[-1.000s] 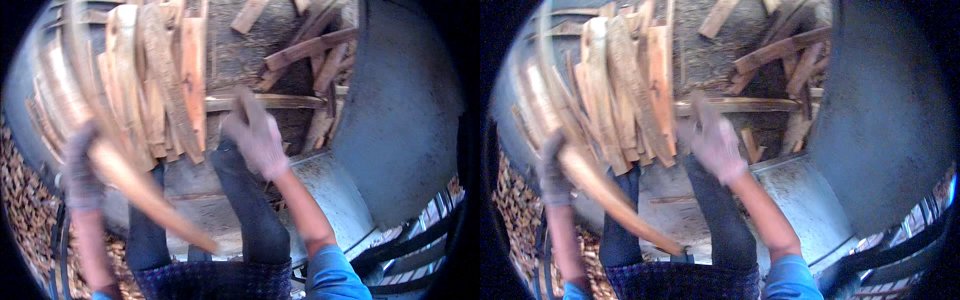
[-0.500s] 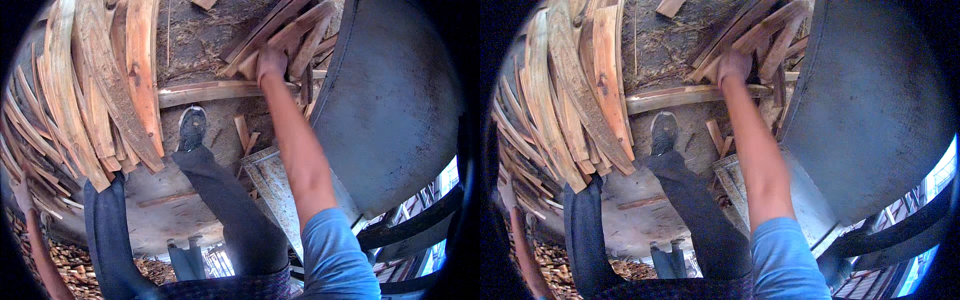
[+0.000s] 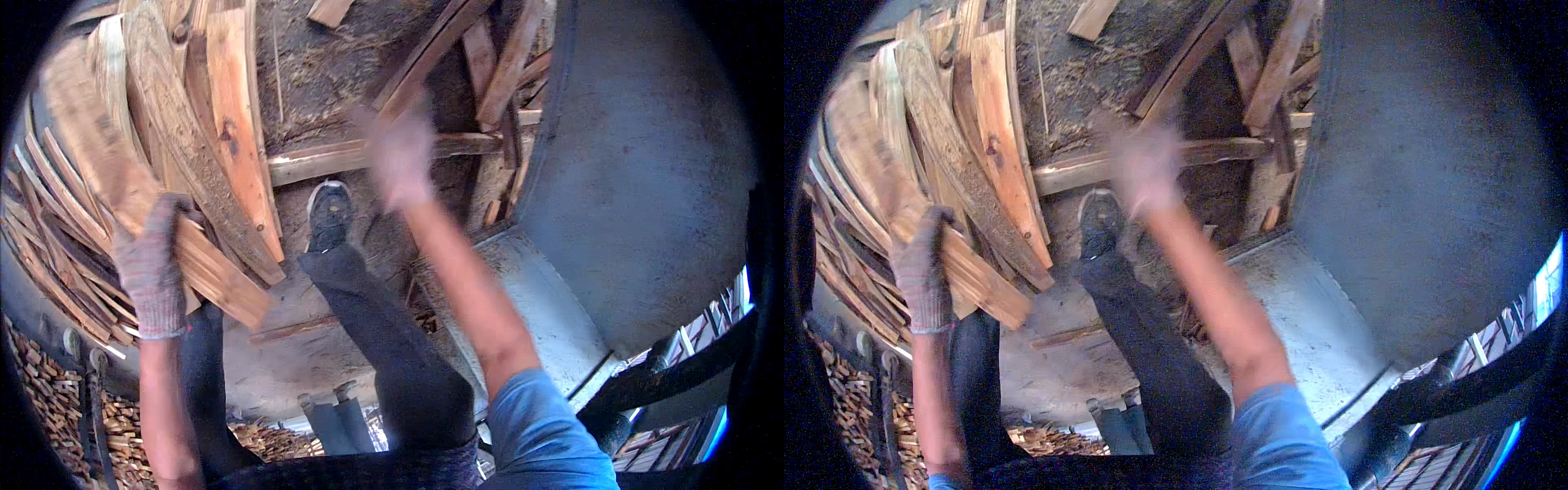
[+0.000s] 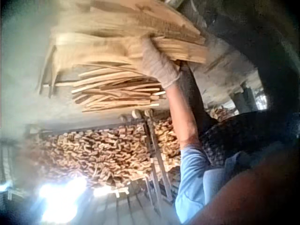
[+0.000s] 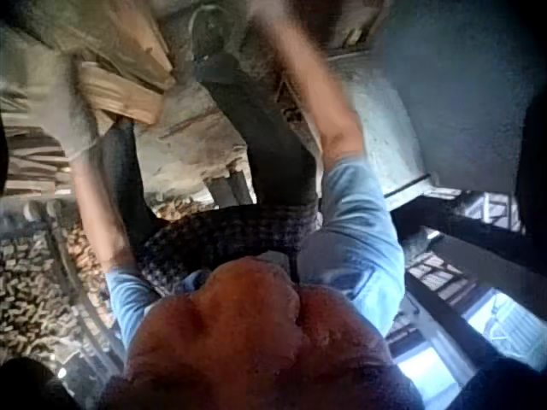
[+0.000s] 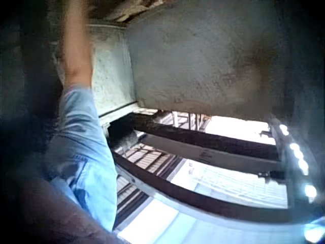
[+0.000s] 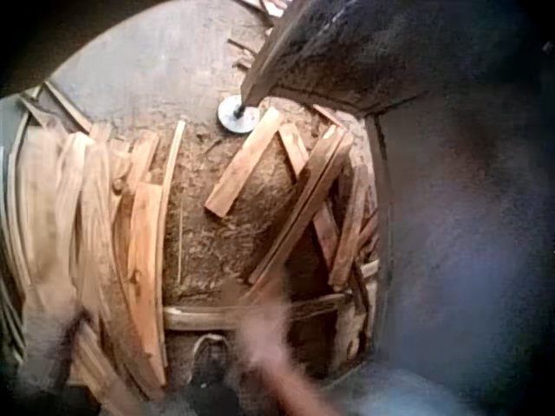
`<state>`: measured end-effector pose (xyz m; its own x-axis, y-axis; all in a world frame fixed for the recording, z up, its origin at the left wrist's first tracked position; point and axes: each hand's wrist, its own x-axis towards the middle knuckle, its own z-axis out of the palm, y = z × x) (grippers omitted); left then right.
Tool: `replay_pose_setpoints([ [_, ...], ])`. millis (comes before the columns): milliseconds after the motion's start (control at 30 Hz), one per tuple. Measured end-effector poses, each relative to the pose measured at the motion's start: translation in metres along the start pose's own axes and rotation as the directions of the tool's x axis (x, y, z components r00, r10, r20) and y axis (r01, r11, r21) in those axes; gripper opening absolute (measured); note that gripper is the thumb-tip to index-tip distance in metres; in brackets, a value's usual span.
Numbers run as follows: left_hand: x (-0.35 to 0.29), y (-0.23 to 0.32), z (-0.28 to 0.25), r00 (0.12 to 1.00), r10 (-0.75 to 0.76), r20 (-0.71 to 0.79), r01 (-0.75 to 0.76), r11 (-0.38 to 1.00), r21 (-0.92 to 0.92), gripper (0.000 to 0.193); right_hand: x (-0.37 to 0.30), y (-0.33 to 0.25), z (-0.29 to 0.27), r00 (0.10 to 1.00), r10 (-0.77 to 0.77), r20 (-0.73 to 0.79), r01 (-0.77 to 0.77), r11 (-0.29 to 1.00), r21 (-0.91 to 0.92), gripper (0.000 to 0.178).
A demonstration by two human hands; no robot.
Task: The person repeatedly picks up wooden planks from a pile on the floor and stacks them onto a growing pile. They wear gloves and handle the planks by hand, moving between different piles to gather and organize the wood.
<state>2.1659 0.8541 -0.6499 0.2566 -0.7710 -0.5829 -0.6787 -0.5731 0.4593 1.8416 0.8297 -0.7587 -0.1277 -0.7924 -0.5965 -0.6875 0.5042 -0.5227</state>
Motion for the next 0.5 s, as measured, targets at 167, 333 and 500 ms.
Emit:
replay_pose_setpoints([
  [167, 0.028, -0.041, 0.015, 0.969, -0.197, -0.147, 0.177, 0.974, -0.14, 0.049, 0.145, -0.012, -0.049, 0.874, 0.366, -0.32, -0.368, 0.928, 0.058, 0.078],
  [333, -0.003, -0.003, 0.036, 0.889, 0.197, -0.414, -0.173, 0.98, 0.094, 0.071, 0.126, 0.005, -0.016, 0.871, 0.428, -0.241, -0.265, 0.823, 0.503, 0.062],
  [500, -0.024, 0.07, 0.045, 0.973, 0.053, 0.223, 0.032, 0.931, -0.363, 0.087, -0.044, -0.057, -0.006, 0.922, 0.366, 0.122, -0.38, 0.801, 0.462, 0.027],
])
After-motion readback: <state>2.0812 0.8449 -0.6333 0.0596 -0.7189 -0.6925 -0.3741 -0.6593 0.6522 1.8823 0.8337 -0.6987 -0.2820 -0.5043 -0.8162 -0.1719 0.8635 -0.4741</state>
